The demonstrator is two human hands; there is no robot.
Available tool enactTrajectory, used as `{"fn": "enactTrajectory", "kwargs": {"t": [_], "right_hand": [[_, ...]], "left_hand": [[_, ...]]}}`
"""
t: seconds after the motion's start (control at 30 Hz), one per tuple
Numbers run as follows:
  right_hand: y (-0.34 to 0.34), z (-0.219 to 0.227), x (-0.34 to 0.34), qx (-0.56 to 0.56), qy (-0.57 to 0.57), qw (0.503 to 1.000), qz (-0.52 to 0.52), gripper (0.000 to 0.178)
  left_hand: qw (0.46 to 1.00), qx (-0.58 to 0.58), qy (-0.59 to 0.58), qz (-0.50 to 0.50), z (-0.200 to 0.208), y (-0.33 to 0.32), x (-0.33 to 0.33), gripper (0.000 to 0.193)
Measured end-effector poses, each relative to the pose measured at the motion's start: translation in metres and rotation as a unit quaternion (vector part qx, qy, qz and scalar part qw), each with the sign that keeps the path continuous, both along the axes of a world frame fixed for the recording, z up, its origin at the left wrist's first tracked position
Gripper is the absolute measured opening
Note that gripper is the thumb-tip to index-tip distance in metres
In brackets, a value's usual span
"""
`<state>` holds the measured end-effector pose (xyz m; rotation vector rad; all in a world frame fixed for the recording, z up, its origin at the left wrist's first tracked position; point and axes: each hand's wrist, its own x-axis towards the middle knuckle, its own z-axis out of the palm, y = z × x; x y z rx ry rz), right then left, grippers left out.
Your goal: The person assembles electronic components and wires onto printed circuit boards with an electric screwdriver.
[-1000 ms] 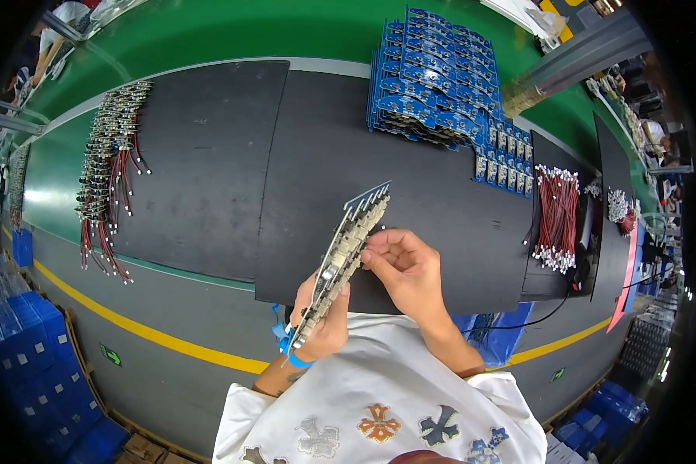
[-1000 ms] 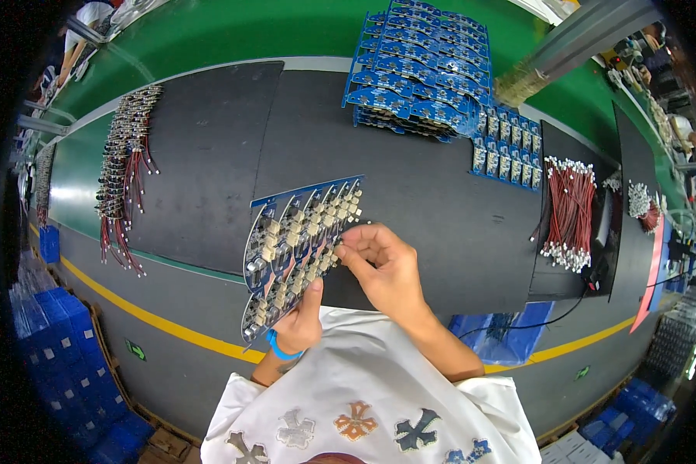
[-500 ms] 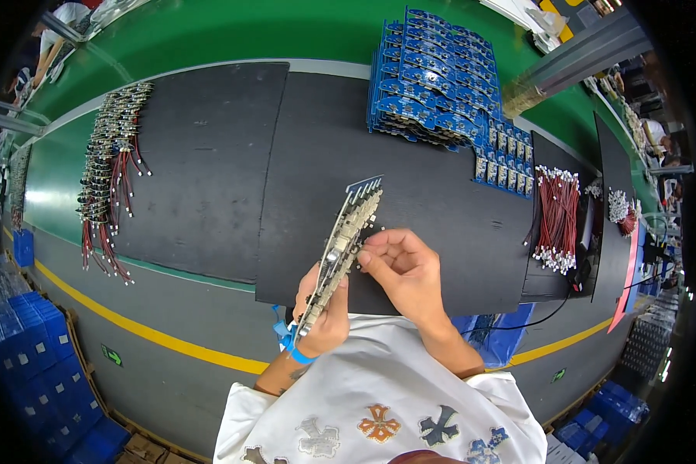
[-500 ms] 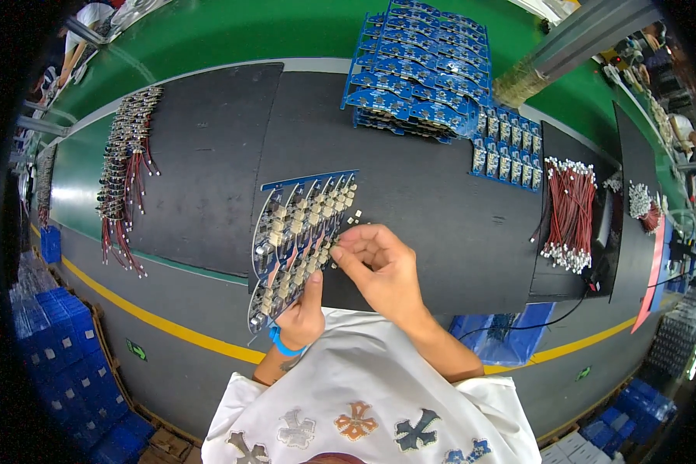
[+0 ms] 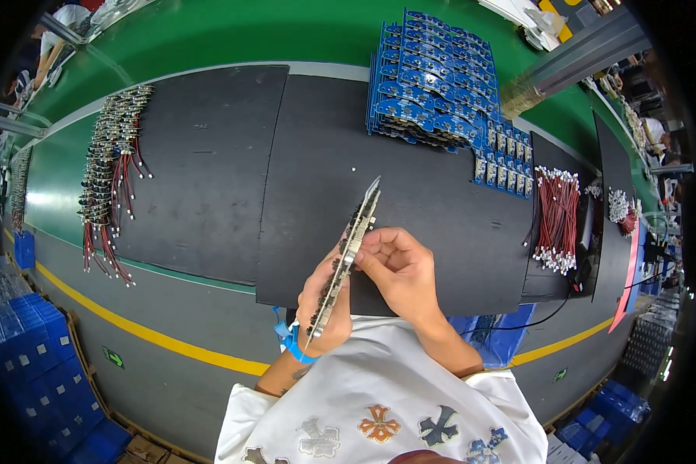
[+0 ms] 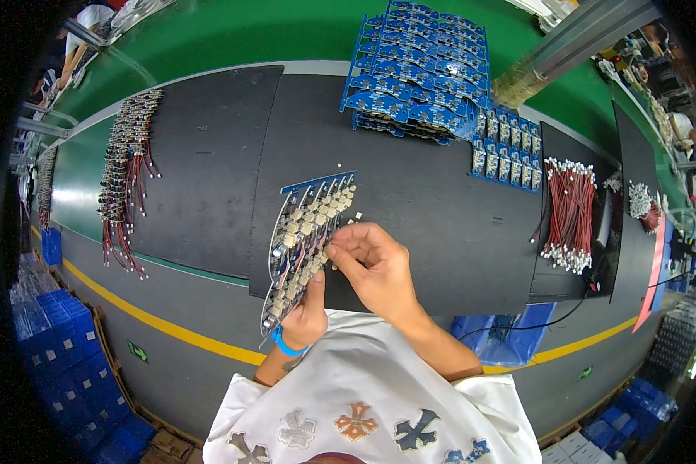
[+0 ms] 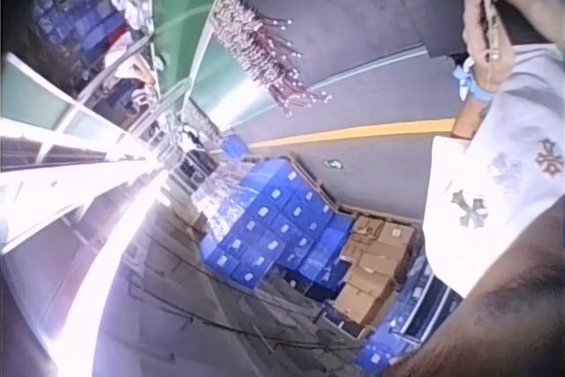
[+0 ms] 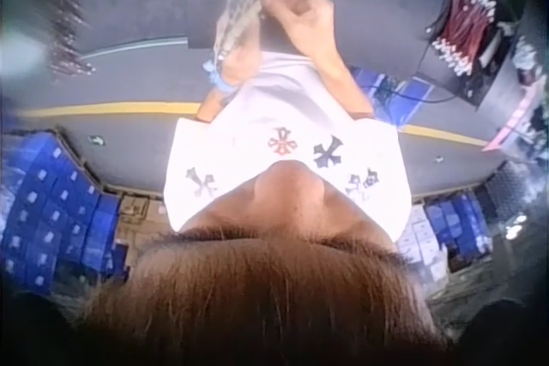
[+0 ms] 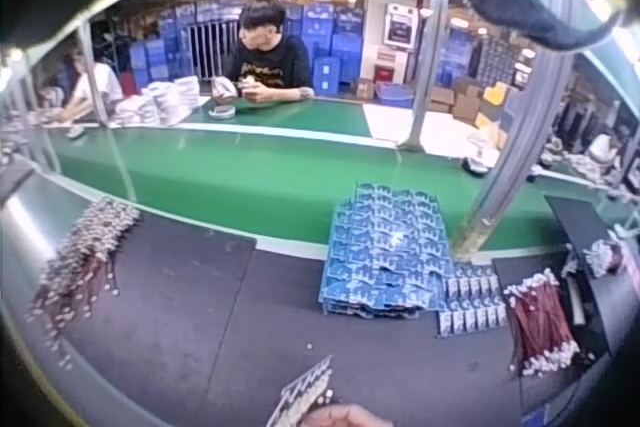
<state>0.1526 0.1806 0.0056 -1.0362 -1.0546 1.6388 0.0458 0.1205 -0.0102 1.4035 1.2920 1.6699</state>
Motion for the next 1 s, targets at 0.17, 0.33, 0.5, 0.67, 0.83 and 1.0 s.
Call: {"fn": "enactTrajectory", "kwargs": {"t": [0.17,0.33,0.5,0.67,0.83,1.0], "right_hand": [[0.0,-0.006,0.003,0.022,-0.023,0.999,0.026,0.018],[-0.001,0.007,0.002,0.028,-0.012,1.0,0.005,0.018],[-0.005,0.012,-0.003,-0.028,0.039,0.998,0.029,0.02],[-0.004,0.01,0.001,-0.022,0.027,0.995,0.09,0.017],[-0.003,0.008,0.002,0.005,0.019,0.998,0.055,0.016],[0.0,0.011,0.002,-0.01,0.038,0.997,0.067,0.016]], "left_hand": [[0.999,-0.012,0.024,0.021,-0.006,-0.001,-0.002,0.036],[0.998,-0.05,0.011,0.036,-0.006,-0.001,0.0,0.036],[0.987,-0.068,0.125,0.074,-0.007,-0.007,0.0,0.032],[0.985,-0.099,0.077,0.12,-0.01,-0.008,0.006,0.025],[0.987,-0.089,0.079,0.108,-0.007,-0.006,0.005,0.025],[0.987,-0.084,0.1,0.099,-0.009,-0.007,0.002,0.027]]}}
